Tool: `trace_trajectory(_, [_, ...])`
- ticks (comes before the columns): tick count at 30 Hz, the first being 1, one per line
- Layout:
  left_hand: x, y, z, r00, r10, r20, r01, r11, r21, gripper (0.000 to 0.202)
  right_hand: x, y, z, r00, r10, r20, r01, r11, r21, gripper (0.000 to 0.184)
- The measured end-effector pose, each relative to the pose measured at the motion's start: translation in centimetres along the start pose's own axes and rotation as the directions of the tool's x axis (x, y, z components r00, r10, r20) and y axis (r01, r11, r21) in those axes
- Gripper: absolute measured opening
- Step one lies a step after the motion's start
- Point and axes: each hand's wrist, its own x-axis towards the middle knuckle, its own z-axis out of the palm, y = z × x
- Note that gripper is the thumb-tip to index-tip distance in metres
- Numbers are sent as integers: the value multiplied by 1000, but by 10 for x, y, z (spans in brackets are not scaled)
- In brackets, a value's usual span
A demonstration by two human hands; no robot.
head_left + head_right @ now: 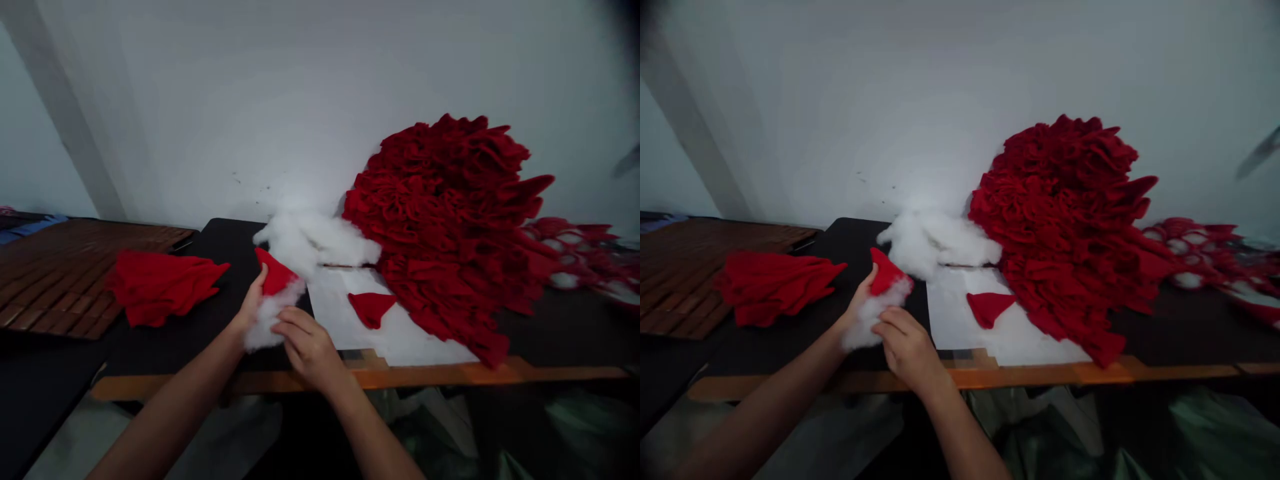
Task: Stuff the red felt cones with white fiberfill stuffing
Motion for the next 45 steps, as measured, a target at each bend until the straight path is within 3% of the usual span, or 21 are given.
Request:
trace_trajectory(2, [0, -4, 2, 998, -43, 44, 44, 999, -13, 47, 5, 8, 4, 999, -23, 39, 24, 999, -35, 30])
trace_trajectory(5, [7, -10, 4, 999, 25, 46, -24, 1000, -6, 38, 9, 22, 8, 997, 55, 55, -50, 995, -91, 26])
trace_trajectory(9, [16, -16, 5, 984, 173, 48, -174, 985, 15, 27, 10, 23, 23, 972, 215, -95, -231, 947, -222, 32])
trace_trajectory(11, [16, -16, 4, 982, 187, 27, -188, 982, 25, 25, 9, 16, 33, 962, 255, -93, -271, 926, -263, 37])
trace_trajectory(14, [13, -16, 2, 990, 130, 52, -134, 987, 90, 29, 10, 6, 36, 949, 314, 35, -296, 922, -250, 39])
trace_trajectory(16, [11, -17, 2, 984, 153, 95, -165, 976, 139, 31, 14, 4, 28, 943, 307, 128, -277, 938, -208, 36])
trace_trajectory(20, [10, -21, 0, 963, 207, 172, -238, 953, 186, 26, 25, 14, 4, 928, 202, 312, -158, 974, -161, 25])
trace_trajectory(24, [12, -24, 0, 975, 176, 134, -201, 958, 205, 23, 25, 27, -3, 877, 239, 417, -164, 965, -206, 25])
trace_trajectory(27, [13, -22, 2, 975, 219, 33, -222, 966, 135, 20, 11, 25, 8, 928, 243, 283, -172, 952, -254, 28])
trace_trajectory(30, [13, -16, 4, 959, 258, -113, -255, 966, 46, 16, -10, 13, 24, 978, 209, -11, -201, 924, -326, 31])
trace_trajectory(32, [13, -12, 3, 975, 175, -140, -173, 985, 20, 14, -21, 6, 31, 980, 162, -112, -192, 915, -355, 34])
trace_trajectory(34, [13, -10, 2, 994, 46, -99, -46, 999, 7, 23, -27, 6, 33, 992, 83, -99, -113, 931, -348, 37])
trace_trajectory(36, [14, -11, 1, 997, 43, -66, -43, 999, -12, 23, -29, 14, 32, 994, 28, -102, -58, 953, -298, 37])
trace_trajectory(39, [15, -16, 3, 969, 238, -69, -240, 971, -16, 10, -26, 32, 32, 945, 165, -282, -224, 955, -192, 36])
trace_trajectory(41, [16, -21, 5, 958, 284, -47, -284, 959, 7, 11, -21, 39, 36, 880, 286, -379, -364, 919, -151, 35])
trace_trajectory(42, [15, -23, 5, 961, 275, -36, -274, 961, 20, 12, -18, 40, 40, 869, 308, -388, -392, 907, -156, 34])
trace_trajectory(45, [15, -27, 5, 982, 184, -39, -182, 982, 55, 13, -7, 36, 49, 926, 275, -258, -332, 920, -210, 38])
